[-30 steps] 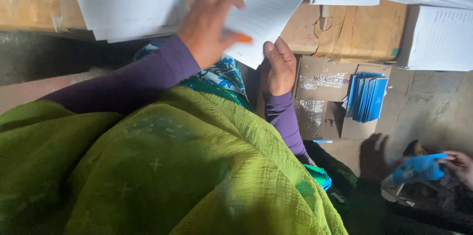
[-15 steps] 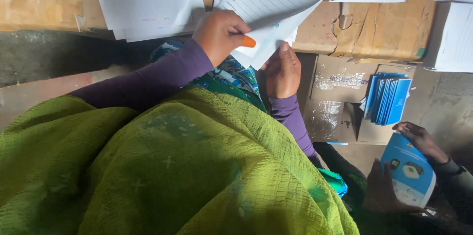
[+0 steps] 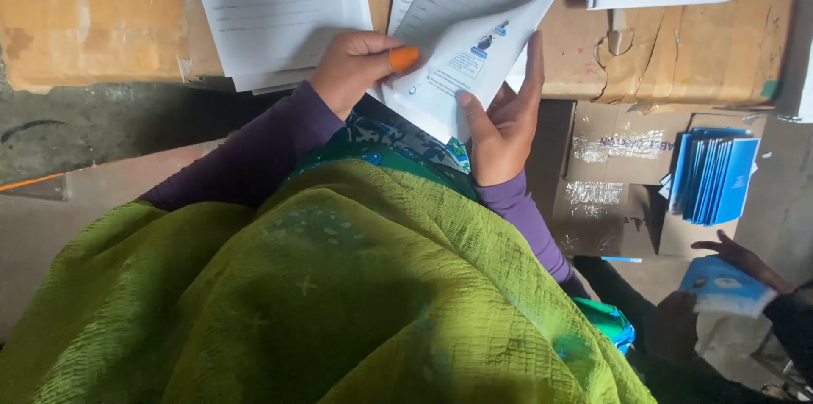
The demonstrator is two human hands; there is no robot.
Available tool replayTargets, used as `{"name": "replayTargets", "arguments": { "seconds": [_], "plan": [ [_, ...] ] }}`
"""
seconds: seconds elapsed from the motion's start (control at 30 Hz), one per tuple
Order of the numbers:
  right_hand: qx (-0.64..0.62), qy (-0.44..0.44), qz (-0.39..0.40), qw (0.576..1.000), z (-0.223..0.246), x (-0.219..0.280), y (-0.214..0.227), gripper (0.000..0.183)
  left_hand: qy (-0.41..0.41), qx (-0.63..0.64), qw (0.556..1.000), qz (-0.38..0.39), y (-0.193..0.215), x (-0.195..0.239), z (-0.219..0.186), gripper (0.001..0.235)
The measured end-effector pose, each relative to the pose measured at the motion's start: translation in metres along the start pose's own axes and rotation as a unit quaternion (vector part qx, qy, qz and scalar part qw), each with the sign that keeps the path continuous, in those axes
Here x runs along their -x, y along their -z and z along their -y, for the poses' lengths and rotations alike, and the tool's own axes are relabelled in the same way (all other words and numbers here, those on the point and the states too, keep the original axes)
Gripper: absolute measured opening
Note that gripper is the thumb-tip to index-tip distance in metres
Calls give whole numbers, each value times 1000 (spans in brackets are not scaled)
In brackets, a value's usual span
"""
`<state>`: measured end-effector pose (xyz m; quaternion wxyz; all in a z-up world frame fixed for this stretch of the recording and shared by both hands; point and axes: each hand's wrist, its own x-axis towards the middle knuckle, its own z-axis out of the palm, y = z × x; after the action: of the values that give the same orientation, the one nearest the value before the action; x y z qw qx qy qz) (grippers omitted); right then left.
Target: The person sits and sorts through a stack of papers and booklets on a wooden table. They separate the pages, flip through them, and place them into piles or a cardboard box. Another person's hands are visible assisting with the sorting.
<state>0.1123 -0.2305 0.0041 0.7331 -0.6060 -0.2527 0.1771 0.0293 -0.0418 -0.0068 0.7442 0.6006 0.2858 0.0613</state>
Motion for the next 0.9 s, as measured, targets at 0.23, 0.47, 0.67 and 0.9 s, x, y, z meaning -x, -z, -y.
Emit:
{"name": "replayTargets", "arguments": {
  "seconds": [0.23, 0.47, 0.67, 0.9],
  "plan": [
    [17, 5, -33, 999, -22, -5, 11, 53, -166, -72, 980, 85, -21, 28, -19, 22],
    [48, -42, -47, 997, -18, -2, 1, 14, -237, -218, 942, 93, -25, 29, -14, 37],
    [-10, -51, -62, 997, -9, -4, -1, 2, -115, -81, 988, 58, -15, 27, -9, 25],
    [46, -43, -88, 994, -29, -5, 12, 22, -226, -169, 959, -9, -9, 30, -19, 31]
  ]
}}
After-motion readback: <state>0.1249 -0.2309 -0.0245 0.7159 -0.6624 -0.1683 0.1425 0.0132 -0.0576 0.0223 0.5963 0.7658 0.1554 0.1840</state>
